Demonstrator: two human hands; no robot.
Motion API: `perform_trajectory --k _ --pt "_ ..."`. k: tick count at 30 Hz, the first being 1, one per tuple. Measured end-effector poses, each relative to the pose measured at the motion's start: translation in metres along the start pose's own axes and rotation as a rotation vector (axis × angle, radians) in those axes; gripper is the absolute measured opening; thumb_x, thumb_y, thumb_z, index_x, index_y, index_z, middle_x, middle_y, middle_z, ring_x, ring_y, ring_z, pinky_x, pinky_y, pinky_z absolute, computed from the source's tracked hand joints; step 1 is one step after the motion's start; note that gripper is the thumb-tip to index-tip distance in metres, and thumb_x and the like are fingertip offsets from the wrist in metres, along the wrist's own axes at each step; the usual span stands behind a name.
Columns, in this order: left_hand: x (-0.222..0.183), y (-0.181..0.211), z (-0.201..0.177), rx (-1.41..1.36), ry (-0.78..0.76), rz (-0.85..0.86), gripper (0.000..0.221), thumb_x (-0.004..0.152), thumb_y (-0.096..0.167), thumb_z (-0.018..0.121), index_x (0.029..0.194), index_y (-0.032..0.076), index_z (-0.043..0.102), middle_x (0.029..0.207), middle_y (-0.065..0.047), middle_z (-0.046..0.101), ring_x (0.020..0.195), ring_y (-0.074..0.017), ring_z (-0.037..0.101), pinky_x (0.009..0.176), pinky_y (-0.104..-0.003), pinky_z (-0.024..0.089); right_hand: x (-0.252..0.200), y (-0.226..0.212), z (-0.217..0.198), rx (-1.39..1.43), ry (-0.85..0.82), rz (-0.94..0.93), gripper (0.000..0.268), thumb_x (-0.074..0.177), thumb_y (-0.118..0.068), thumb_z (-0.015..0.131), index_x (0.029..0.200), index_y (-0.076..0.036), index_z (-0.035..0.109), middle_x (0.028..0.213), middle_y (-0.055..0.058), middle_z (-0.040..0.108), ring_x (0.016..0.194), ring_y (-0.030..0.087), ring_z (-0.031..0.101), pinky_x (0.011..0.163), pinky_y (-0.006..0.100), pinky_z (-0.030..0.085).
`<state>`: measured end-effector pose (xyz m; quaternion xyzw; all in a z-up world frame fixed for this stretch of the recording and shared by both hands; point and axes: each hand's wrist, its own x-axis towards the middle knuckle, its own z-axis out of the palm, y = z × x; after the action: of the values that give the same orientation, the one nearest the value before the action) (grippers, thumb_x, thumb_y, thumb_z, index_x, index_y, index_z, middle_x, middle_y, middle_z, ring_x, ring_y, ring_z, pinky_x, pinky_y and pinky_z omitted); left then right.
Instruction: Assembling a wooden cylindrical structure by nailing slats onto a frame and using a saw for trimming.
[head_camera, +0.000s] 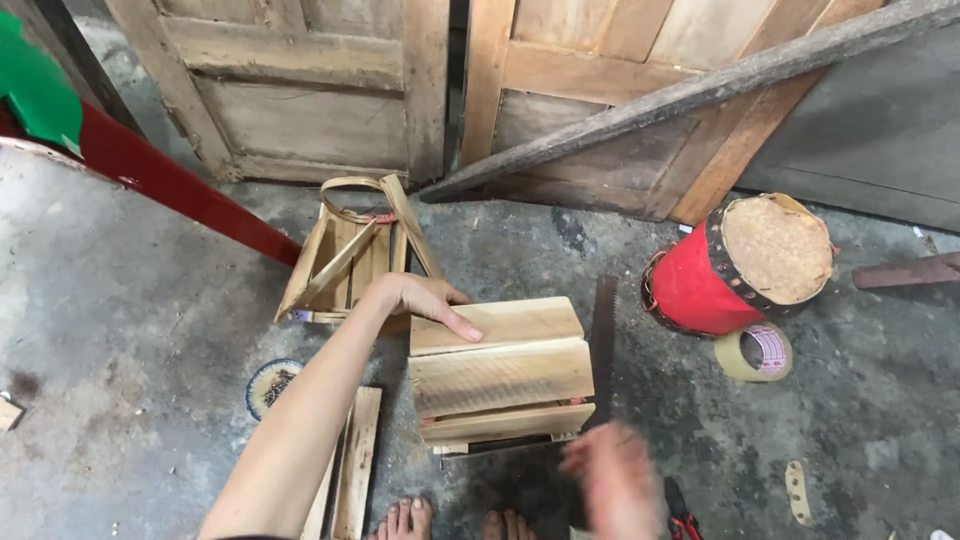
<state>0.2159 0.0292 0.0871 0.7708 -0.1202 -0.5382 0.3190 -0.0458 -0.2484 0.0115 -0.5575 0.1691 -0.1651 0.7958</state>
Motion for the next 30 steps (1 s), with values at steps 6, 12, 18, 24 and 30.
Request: perform_trajectory --k 6,12,18,24,30 --pt "0.023 -0.014 -0.006 -0.111 -0.123 -0.014 0.107 0.062 0.053 0.076 0.154 0.007 0.045 0.156 -0.012 0.053 0.141 -0.0285 0.053 0.118 -0.039 0.04 -0.039 0.061 0.022 0.371 0.209 0.923 0.046 0.102 0.004 0.043 0.148 0.001 0.046 0.138 0.035 0.054 0.127 0.046 0.052 0.109 0.056 0.04" --pt "0.033 -0.022 -0.009 -0.238 -0.149 -0.076 0.104 0.065 0.057 0.072 0.153 0.008 0.049 0.158 -0.013 0.052 0.141 -0.0281 0.054 0.119 -0.037 0.039 -0.025 0.107 0.026 0.628 -0.022 0.836 0.012 0.096 -0.014 0.066 0.096 -0.002 0.065 0.108 0.012 0.06 0.118 0.029 0.054 0.123 0.061 0.037" --pt "0.027 -0.028 0.002 -0.304 -0.13 -0.08 0.103 0.064 0.055 0.074 0.151 0.005 0.051 0.156 -0.017 0.053 0.14 -0.0297 0.055 0.118 -0.038 0.041 -0.021 0.087 0.039 0.662 -0.006 0.812 0.021 0.091 -0.022 0.071 0.108 -0.009 0.07 0.109 0.008 0.071 0.111 0.023 0.064 0.116 0.053 0.045" --pt "0.02 -0.048 0.032 -0.202 -0.103 0.035 0.132 0.053 0.079 0.062 0.162 0.013 0.026 0.167 -0.016 0.033 0.15 -0.0365 0.039 0.124 -0.049 0.032 -0.012 0.036 0.056 0.532 0.151 0.927 0.064 0.073 -0.024 0.067 0.13 0.001 0.055 0.139 0.017 0.054 0.133 0.031 0.045 0.124 0.048 0.032" --pt "0.006 -0.085 0.064 -0.463 0.029 0.094 0.126 0.066 0.069 0.068 0.162 0.007 0.014 0.171 -0.016 0.017 0.155 -0.0322 0.027 0.124 -0.047 0.024 0.013 0.038 0.046 0.451 -0.005 0.835 0.063 0.085 -0.016 0.057 0.147 -0.006 0.048 0.149 0.021 0.052 0.138 0.036 0.045 0.123 0.057 0.03"
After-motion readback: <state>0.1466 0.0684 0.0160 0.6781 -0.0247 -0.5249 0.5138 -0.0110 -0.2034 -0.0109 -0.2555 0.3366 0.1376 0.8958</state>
